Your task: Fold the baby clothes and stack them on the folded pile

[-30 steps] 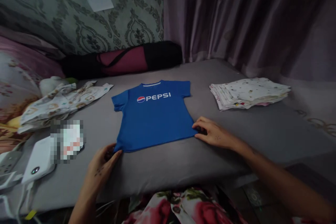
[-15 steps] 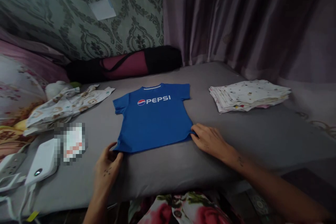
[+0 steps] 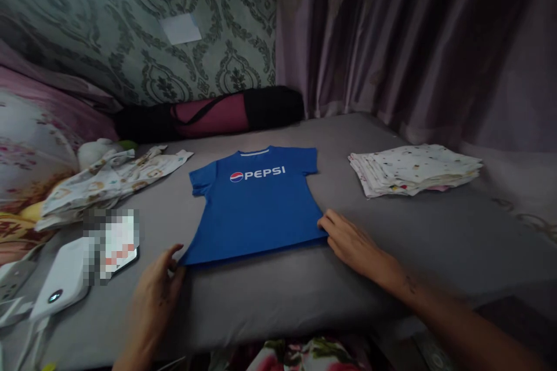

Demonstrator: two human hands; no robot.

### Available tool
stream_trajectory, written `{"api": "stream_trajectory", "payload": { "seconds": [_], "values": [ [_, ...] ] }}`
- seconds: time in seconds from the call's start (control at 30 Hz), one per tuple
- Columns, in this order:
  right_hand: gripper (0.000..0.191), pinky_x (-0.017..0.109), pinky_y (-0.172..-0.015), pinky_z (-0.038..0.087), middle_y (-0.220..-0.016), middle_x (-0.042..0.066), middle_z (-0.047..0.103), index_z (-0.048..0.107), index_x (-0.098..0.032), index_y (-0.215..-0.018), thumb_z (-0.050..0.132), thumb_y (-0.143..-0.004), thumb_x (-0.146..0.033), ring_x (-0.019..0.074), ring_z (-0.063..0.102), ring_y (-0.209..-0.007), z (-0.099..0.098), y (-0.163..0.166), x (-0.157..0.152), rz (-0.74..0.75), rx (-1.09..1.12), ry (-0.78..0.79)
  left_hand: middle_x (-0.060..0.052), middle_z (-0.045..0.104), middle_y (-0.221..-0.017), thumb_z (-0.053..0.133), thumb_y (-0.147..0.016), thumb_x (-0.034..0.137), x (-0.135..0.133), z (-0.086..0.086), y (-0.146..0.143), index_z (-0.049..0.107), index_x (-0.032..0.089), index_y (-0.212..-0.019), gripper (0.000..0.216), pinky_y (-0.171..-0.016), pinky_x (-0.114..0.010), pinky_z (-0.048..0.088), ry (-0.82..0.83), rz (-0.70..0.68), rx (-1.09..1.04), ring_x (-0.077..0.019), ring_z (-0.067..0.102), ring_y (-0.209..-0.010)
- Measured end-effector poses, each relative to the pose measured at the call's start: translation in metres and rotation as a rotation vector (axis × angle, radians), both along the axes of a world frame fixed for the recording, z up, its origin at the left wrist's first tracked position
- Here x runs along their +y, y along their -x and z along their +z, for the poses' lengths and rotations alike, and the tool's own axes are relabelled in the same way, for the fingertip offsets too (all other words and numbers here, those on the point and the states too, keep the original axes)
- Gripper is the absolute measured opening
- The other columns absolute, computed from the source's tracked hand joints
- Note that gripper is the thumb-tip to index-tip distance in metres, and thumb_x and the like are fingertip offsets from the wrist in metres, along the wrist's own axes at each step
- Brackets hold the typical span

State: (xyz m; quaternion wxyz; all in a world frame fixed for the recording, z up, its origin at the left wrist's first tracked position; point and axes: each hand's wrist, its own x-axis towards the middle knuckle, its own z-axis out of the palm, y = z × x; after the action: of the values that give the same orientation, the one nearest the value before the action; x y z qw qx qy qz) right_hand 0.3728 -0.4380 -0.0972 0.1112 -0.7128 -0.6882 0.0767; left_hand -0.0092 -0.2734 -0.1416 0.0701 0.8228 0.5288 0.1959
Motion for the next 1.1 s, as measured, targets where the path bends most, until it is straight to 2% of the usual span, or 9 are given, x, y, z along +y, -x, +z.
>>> {"api": "stream_trajectory", "payload": {
  "seconds": [0.13, 0.23, 0.43, 0.5, 0.63, 0.73, 0.87, 1.0, 1.1],
  "values": [
    [0.024, 0.031, -0.079, 0.046, -0.096, 0.005, 0.055, 0.052, -0.022, -0.092, 0.041, -0.082, -0.004, 0.0181, 0.056, -0.09, 0.0, -0.009, -0.003, 0.054, 0.066, -0.032, -0.008, 0.06, -0.101, 0.039, -0.087, 0.039, 0.012, -0.003, 0.011, 0.058, 0.026, -0.111, 0.033, -0.081, -0.036, 0.049, -0.104, -0.198, 0.055, -0.0239, 0.06, -0.092],
    [0.02, 0.029, -0.077, 0.045, -0.093, 0.005, 0.056, 0.052, -0.021, -0.089, 0.04, -0.084, -0.007, 0.0172, 0.056, -0.086, 0.0, -0.012, -0.003, 0.025, 0.096, -0.021, -0.008, 0.061, -0.105, 0.035, -0.089, 0.037, 0.021, -0.002, 0.022, 0.063, 0.028, -0.103, 0.033, -0.082, -0.037, 0.05, -0.097, -0.282, 0.088, -0.0253, 0.06, -0.096],
    [0.009, 0.027, -0.065, 0.042, -0.075, 0.0, 0.057, 0.05, -0.022, -0.082, 0.048, -0.078, -0.014, 0.0151, 0.055, -0.067, -0.004, -0.004, 0.0, -0.256, 0.168, -0.003, -0.008, 0.063, -0.103, 0.038, -0.087, 0.042, 0.034, -0.005, 0.04, 0.067, 0.03, -0.1, 0.034, -0.077, -0.037, 0.052, -0.07, -0.318, 0.099, -0.0268, 0.061, -0.093],
    [0.013, 0.027, -0.067, 0.043, -0.085, 0.002, 0.058, 0.052, -0.022, -0.087, 0.046, -0.081, -0.012, 0.0156, 0.056, -0.073, -0.003, -0.001, -0.001, -0.185, 0.144, 0.006, -0.008, 0.064, -0.102, 0.039, -0.087, 0.043, 0.035, -0.009, 0.04, 0.067, 0.029, -0.099, 0.034, -0.079, -0.037, 0.053, -0.04, -0.325, 0.059, -0.0255, 0.063, -0.091],
    [0.032, 0.031, -0.08, 0.044, -0.108, 0.006, 0.056, 0.055, -0.021, -0.1, 0.039, -0.082, -0.001, 0.0181, 0.055, -0.092, 0.001, 0.001, -0.005, 0.116, 0.086, 0.019, -0.006, 0.066, -0.1, 0.042, -0.085, 0.044, 0.037, -0.008, 0.033, 0.068, 0.03, -0.096, 0.031, -0.081, -0.036, 0.054, 0.032, -0.367, 0.046, -0.0245, 0.065, -0.091],
    [0.031, 0.033, -0.085, 0.043, -0.102, 0.005, 0.059, 0.057, -0.022, -0.098, 0.039, -0.085, -0.001, 0.0185, 0.053, -0.094, 0.004, -0.002, -0.006, 0.223, 0.11, 0.048, -0.005, 0.067, -0.101, 0.047, -0.083, 0.046, 0.034, 0.003, 0.031, 0.069, 0.031, -0.094, 0.028, -0.081, -0.035, 0.055, 0.08, -0.376, 0.06, -0.0239, 0.066, -0.091],
    [0.02, 0.032, -0.085, 0.044, -0.097, 0.003, 0.06, 0.06, -0.023, -0.095, 0.044, -0.09, -0.012, 0.0168, 0.055, -0.091, 0.012, -0.013, -0.006, 0.243, 0.246, 0.105, -0.003, 0.068, -0.104, 0.05, -0.082, 0.05, 0.028, 0.022, 0.037, 0.069, 0.032, -0.096, 0.029, -0.075, -0.029, 0.057, 0.172, -0.372, 0.027, -0.0222, 0.067, -0.091],
    [0.023, 0.03, -0.082, 0.045, -0.091, 0.003, 0.064, 0.064, -0.023, -0.086, 0.043, -0.093, -0.028, 0.0168, 0.059, -0.087, 0.02, -0.015, 0.024, 0.185, 0.292, 0.17, -0.003, 0.067, -0.108, 0.048, -0.084, 0.055, 0.033, 0.04, 0.022, 0.068, 0.029, -0.095, 0.035, -0.065, -0.027, 0.057, 0.236, -0.297, 0.029, -0.0221, 0.066, -0.09],
    [0.035, 0.036, -0.099, 0.039, -0.119, 0.012, 0.06, 0.059, -0.017, -0.114, 0.033, -0.096, -0.031, 0.0221, 0.054, -0.112, 0.004, 0.0, 0.077, 0.034, 0.203, 0.011, -0.007, 0.065, -0.114, 0.039, -0.091, 0.053, 0.049, 0.042, -0.028, 0.065, 0.022, -0.106, 0.043, -0.09, -0.034, 0.051, 0.125, -0.333, 0.027, -0.0228, 0.062, -0.104]
  ]
}}
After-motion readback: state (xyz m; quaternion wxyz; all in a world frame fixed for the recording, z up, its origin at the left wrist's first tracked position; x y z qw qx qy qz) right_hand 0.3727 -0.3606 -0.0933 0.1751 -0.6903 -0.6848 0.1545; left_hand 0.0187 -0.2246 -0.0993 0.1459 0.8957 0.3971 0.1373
